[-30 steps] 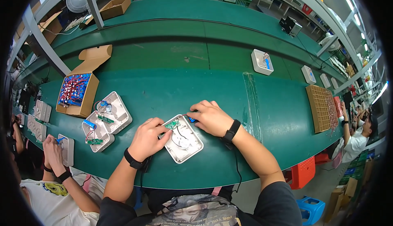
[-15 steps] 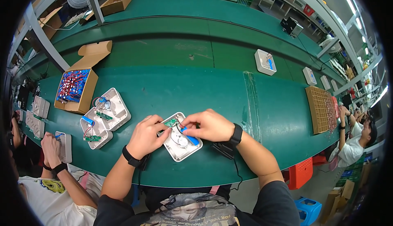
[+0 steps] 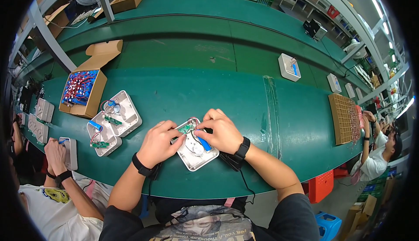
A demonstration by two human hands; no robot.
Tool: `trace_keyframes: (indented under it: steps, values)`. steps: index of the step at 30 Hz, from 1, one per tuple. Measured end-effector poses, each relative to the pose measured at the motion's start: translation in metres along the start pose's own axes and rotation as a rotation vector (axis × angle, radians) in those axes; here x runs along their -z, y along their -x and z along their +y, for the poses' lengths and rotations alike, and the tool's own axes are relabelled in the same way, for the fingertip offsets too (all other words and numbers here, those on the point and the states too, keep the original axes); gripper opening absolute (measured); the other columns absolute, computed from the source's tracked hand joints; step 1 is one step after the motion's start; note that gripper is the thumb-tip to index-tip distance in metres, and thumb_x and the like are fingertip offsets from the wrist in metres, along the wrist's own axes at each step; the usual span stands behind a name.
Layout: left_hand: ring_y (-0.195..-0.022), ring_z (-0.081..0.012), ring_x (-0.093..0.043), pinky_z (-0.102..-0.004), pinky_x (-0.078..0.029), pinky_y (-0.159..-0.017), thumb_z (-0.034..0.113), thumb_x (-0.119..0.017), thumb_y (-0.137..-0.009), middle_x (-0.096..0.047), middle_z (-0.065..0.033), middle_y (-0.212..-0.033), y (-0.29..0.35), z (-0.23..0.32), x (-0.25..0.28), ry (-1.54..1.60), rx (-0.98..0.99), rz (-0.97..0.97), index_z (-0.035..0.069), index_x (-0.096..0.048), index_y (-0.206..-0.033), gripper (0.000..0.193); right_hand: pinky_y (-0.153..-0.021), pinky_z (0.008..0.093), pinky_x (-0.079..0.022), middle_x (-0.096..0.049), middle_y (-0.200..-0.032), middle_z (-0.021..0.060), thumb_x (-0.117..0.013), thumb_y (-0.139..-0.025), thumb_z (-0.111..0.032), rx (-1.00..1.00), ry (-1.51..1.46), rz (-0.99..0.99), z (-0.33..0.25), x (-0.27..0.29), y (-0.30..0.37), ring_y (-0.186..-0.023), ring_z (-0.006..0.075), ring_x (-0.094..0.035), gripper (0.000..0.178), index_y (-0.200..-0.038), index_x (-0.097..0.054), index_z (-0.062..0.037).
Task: The person assembles electronic devices by hand, picking up a plastic housing, a circuit board, and a battery. They fit the components into the housing, tuck the wires into the casing, and place the assembled unit into a tray.
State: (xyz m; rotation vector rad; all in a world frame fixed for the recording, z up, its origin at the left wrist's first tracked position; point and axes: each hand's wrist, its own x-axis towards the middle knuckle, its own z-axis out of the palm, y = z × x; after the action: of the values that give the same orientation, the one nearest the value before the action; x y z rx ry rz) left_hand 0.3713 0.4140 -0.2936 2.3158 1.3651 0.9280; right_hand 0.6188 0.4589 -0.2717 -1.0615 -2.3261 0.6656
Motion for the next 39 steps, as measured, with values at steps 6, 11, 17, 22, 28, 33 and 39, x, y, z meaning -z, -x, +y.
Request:
trace_keyframes:
  steps: [6, 11, 17, 22, 28, 33, 39]
  values:
    - [-0.084, -0.0306, -0.067, -0.0426, -0.057, -0.074, 0.017, -0.079, -0.087, -0.068, -0.0110, -0.094, 0.001, -0.001, -0.001, -0.001, 0.010, -0.011, 0.003, -0.078, -0.084, 0.014, -0.080, 0.0401, -0.050, -0.065, -0.093, 0.0061, -0.083, -0.086, -0.021, 0.151, 0.234, -0.026, -0.003, 0.003, 0.001, -0.085, 0.0256, -0.058, 0.017, -0.098, -0.082, -0.0080]
    - [-0.084, -0.0304, -0.068, -0.0426, -0.057, -0.074, 0.017, -0.078, -0.087, -0.069, -0.0107, -0.094, -0.001, -0.003, 0.000, -0.005, 0.000, -0.003, 0.003, -0.078, -0.084, 0.014, -0.083, 0.0384, -0.050, -0.064, -0.095, 0.0064, -0.079, -0.089, -0.020, 0.164, 0.373, -0.021, -0.003, -0.008, 0.004, -0.092, 0.0264, -0.061, 0.019, -0.104, -0.079, -0.0089]
    - [-0.086, -0.0302, -0.069, -0.0420, -0.058, -0.075, 0.018, -0.079, -0.088, -0.070, -0.0106, -0.095, 0.002, -0.004, -0.002, -0.013, 0.013, -0.010, 0.005, -0.078, -0.084, 0.014, -0.070, 0.0422, -0.055, -0.070, -0.086, 0.0090, -0.077, -0.093, -0.028, -0.073, 0.167, -0.191, -0.009, 0.017, -0.001, -0.077, 0.0289, -0.069, 0.040, -0.127, -0.069, -0.0081]
    - [-0.089, -0.0298, -0.070, -0.0419, -0.059, -0.076, 0.021, -0.079, -0.088, -0.071, -0.0106, -0.099, 0.003, -0.006, -0.004, -0.035, 0.026, -0.005, 0.007, -0.078, -0.086, 0.014, -0.069, 0.0476, -0.057, -0.075, -0.079, 0.0134, -0.066, -0.101, -0.033, -0.219, 0.095, -0.521, -0.003, 0.029, 0.013, -0.071, 0.0370, -0.072, 0.047, -0.141, -0.060, -0.0083]
    - [-0.093, -0.0298, -0.069, -0.0428, -0.059, -0.077, 0.023, -0.078, -0.089, -0.070, -0.0105, -0.106, -0.005, 0.005, 0.012, -0.048, -0.068, 0.080, 0.007, -0.075, -0.097, 0.018, -0.067, 0.0426, -0.060, -0.075, -0.076, 0.0138, -0.059, -0.103, -0.026, -0.391, -0.055, -0.478, -0.023, 0.025, 0.033, -0.067, 0.0302, -0.074, 0.043, -0.142, -0.059, -0.0068]
    - [-0.091, -0.0320, -0.068, -0.0451, -0.059, -0.077, 0.022, -0.077, -0.089, -0.065, -0.0123, -0.111, -0.003, -0.017, 0.040, -0.560, 0.193, 0.343, 0.006, -0.065, -0.119, 0.035, -0.061, 0.0327, -0.060, -0.074, -0.074, 0.0100, -0.053, -0.104, -0.018, -0.477, -0.210, -0.320, -0.008, 0.028, 0.030, -0.063, 0.0181, -0.074, 0.034, -0.132, -0.065, -0.0022]
    - [-0.091, -0.0382, -0.068, -0.0487, -0.058, -0.075, 0.008, -0.071, -0.088, -0.061, -0.0158, -0.113, -0.005, -0.028, 0.034, -0.594, 0.410, 0.246, 0.006, -0.059, -0.126, 0.040, -0.051, 0.0272, -0.057, -0.072, -0.074, 0.0085, -0.048, -0.103, -0.010, -0.595, -0.313, -0.055, 0.050, 0.067, -0.020, -0.059, 0.0126, -0.070, 0.029, -0.120, -0.068, 0.0016]
